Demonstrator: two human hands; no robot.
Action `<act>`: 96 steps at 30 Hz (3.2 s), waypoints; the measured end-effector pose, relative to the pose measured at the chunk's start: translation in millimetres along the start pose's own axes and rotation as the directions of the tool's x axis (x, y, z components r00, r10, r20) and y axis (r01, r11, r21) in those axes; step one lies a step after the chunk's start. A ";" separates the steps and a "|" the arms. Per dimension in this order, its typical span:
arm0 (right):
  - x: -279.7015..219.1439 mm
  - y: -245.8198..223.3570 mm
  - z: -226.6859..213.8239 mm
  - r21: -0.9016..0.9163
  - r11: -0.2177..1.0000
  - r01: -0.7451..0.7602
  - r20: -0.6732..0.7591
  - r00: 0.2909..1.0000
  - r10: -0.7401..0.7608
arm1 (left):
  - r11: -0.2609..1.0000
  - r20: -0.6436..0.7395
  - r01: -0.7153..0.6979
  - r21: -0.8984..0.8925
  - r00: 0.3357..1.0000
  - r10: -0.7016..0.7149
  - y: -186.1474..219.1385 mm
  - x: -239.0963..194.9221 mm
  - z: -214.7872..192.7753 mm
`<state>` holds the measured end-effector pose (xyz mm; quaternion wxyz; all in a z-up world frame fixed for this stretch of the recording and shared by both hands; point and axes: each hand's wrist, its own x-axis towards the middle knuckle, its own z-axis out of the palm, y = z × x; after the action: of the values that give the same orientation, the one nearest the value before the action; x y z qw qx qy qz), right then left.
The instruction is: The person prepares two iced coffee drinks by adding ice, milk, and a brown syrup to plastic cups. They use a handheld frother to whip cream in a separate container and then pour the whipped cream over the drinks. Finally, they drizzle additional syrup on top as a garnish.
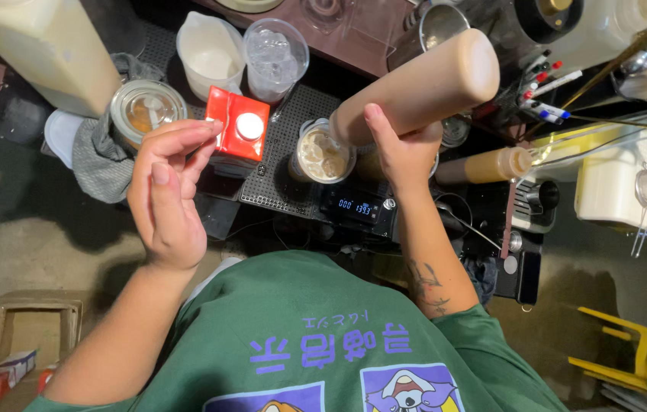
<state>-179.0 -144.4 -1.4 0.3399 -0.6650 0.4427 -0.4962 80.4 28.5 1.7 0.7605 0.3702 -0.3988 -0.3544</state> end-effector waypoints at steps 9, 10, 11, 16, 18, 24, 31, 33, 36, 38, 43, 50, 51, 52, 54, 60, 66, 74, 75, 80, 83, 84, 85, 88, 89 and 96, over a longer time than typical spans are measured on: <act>2.6 -7.0 19.8 0.009 0.999 0.051 -0.009 0.999 -0.051 | 1.000 -0.050 -0.008 -0.005 0.999 0.008 1.3 -6.6 -9.7; 2.7 -6.7 20.4 0.002 0.998 0.067 -0.005 0.998 -0.067 | 1.000 -0.048 -0.010 -0.002 0.999 0.010 1.6 -6.9 -10.1; 2.8 -6.1 21.0 -0.005 0.996 0.084 0.001 0.996 -0.084 | 1.000 -0.047 -0.013 0.002 0.999 0.013 1.9 -7.5 -10.3; 1.4 -3.6 22.8 -0.074 0.984 0.160 0.018 0.987 -0.159 | 0.999 -0.054 -0.024 0.025 0.998 0.025 3.5 -11.2 -12.7; 1.1 -3.2 24.7 -0.056 0.986 0.159 0.013 0.987 -0.159 | 0.999 -0.054 -0.025 0.029 0.998 0.027 4.1 -12.8 -13.9; -1.6 -9.5 35.7 -0.007 0.988 0.153 0.048 0.987 -0.153 | 0.999 -0.081 -0.020 0.045 0.996 0.024 6.9 -18.2 -17.3; -11.9 -20.9 35.2 -0.004 0.998 0.057 0.115 0.992 -0.056 | 0.997 -0.085 -0.024 0.073 0.996 0.031 12.4 -24.0 -18.5; -15.3 -22.8 30.8 -0.014 1.000 0.024 0.137 0.990 -0.022 | 0.996 -0.080 -0.029 0.090 0.996 0.037 12.7 -26.1 -17.3; -18.4 -24.5 26.0 -0.042 0.999 0.022 0.159 0.987 -0.015 | 1.000 -0.050 -0.006 0.005 0.999 0.006 4.9 -27.4 -13.2; -20.6 -27.7 21.3 -0.064 0.998 0.029 0.175 0.984 -0.017 | 0.985 0.005 0.162 0.057 0.987 -0.162 -9.0 -29.5 -3.5; -22.9 -36.4 9.2 0.008 1.000 -0.009 0.247 0.969 0.007 | 0.807 0.208 0.376 0.455 0.837 -0.507 -64.2 -41.3 24.1; -13.2 -40.0 -11.9 -0.114 0.993 -0.022 0.295 0.954 0.055 | 0.809 0.175 0.092 0.581 0.956 -0.235 -137.0 -44.2 51.9; -11.2 -40.5 -13.4 -0.123 0.992 0.007 0.305 0.952 0.032 | 0.811 0.166 0.076 0.580 0.964 -0.209 -143.4 -40.8 54.8; -9.4 -41.0 -14.5 -0.112 0.994 -0.010 0.307 0.951 0.044 | 0.819 0.161 0.045 0.572 0.973 -0.166 -148.8 -37.4 57.4; -5.8 -41.9 -15.6 -0.088 0.995 -0.043 0.311 0.948 0.069 | 0.830 0.149 -0.017 0.558 0.985 -0.081 -157.7 -30.9 61.4; 5.5 -45.3 -17.9 -0.234 0.972 0.033 0.274 0.961 0.033 | 0.863 0.133 -0.064 0.501 0.991 -0.003 -171.2 -20.7 66.8; 19.1 -35.9 -9.0 -0.245 0.967 0.063 0.256 0.967 0.002 | 0.863 0.105 -0.059 0.502 0.994 0.007 -173.5 -18.2 67.6; 28.4 -32.7 9.9 -0.174 0.974 0.142 0.269 0.959 -0.091 | 0.857 0.108 -0.093 0.507 0.993 0.043 -175.5 -18.1 67.8; 28.7 -33.9 12.0 -0.159 0.978 0.136 0.276 0.957 -0.088 | 0.853 0.112 -0.097 0.513 0.993 0.046 -175.5 -18.0 67.7; 28.1 -41.0 24.1 -0.129 0.978 0.165 0.295 0.948 -0.121 | 0.861 0.101 -0.073 0.504 0.995 0.025 -178.8 -17.2 67.8; 26.6 -44.3 31.5 -0.124 0.983 0.135 0.300 0.949 -0.093 | 0.863 0.096 -0.059 0.501 0.995 0.012 -183.4 -18.3 69.6; 25.8 -45.1 33.6 -0.131 0.983 0.125 0.301 0.950 -0.081 | 0.864 0.093 -0.056 0.500 0.996 0.011 -184.6 -18.7 69.7; 25.2 -45.2 35.5 -0.123 0.985 0.118 0.304 0.950 -0.075 | 0.857 0.095 -0.067 0.510 0.995 0.021 -185.7 -18.6 69.2; 23.5 -43.1 39.6 -0.084 0.992 0.095 0.309 0.949 -0.065 | 0.843 0.097 -0.088 0.531 0.994 0.043 -186.3 -18.1 68.6; 23.0 -41.8 40.4 -0.062 0.994 0.089 0.308 0.949 -0.066 | 0.843 0.093 -0.091 0.530 0.994 0.048 -185.8 -17.7 69.5; 15.2 -31.1 41.1 0.062 0.998 0.034 0.311 0.949 -0.052 | 0.841 0.068 -0.027 0.540 0.998 -0.012 -180.5 -17.3 70.3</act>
<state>-129.9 -146.2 20.4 0.4132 -0.7348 0.3549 -0.4043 -32.2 -62.4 -128.3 0.6126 0.5554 -0.5099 -0.2372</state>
